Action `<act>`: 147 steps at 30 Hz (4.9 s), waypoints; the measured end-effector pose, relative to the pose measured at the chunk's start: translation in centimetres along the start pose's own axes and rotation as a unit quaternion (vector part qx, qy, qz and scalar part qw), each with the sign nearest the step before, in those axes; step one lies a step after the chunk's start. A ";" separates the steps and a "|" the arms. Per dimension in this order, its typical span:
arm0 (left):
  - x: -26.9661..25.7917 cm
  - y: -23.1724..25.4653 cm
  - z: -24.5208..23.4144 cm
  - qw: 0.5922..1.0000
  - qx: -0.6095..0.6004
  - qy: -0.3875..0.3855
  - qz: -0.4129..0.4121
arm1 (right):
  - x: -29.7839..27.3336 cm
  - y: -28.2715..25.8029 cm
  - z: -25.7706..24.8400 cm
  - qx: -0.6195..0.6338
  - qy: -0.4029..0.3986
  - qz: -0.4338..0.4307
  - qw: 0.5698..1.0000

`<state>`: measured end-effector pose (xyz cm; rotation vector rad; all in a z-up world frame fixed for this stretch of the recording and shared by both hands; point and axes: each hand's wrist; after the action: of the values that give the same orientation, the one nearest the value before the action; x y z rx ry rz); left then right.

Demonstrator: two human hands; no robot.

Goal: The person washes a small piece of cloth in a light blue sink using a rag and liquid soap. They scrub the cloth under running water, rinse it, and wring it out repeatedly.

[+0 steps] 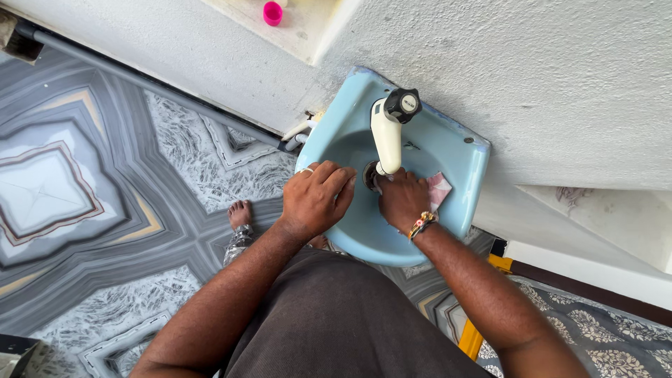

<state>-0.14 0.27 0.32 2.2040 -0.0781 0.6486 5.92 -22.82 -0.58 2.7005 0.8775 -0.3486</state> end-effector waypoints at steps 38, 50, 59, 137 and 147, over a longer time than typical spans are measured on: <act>0.4 0.5 -0.1 1.000 -0.002 0.017 0.005 | 1.5 2.5 -0.4 0.293 0.002 -0.026 0.956; 0.4 0.3 0.1 1.000 0.014 0.010 -0.005 | 0.8 2.0 0.4 -0.016 0.084 -0.106 0.991; 0.4 0.2 0.2 1.000 0.012 -0.003 0.002 | 0.5 0.2 0.1 -0.029 0.019 -0.026 0.999; 0.9 1.2 -0.7 1.000 0.007 -0.001 0.014 | 0.4 2.5 -3.0 0.170 -0.077 0.020 0.982; 0.5 1.1 -0.3 1.000 0.008 -0.015 0.009 | 0.9 4.4 0.9 0.257 -0.066 -0.028 0.964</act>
<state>-0.17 -0.16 1.46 2.2307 -0.1098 0.6284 9.13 -26.05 -0.89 3.0667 0.9283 -0.8642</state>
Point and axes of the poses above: each hand's wrist, its own x-axis towards the middle knuckle, its own z-axis out of the palm, y = z × x, and after that the axes turned 6 degrees about -z, right-handed
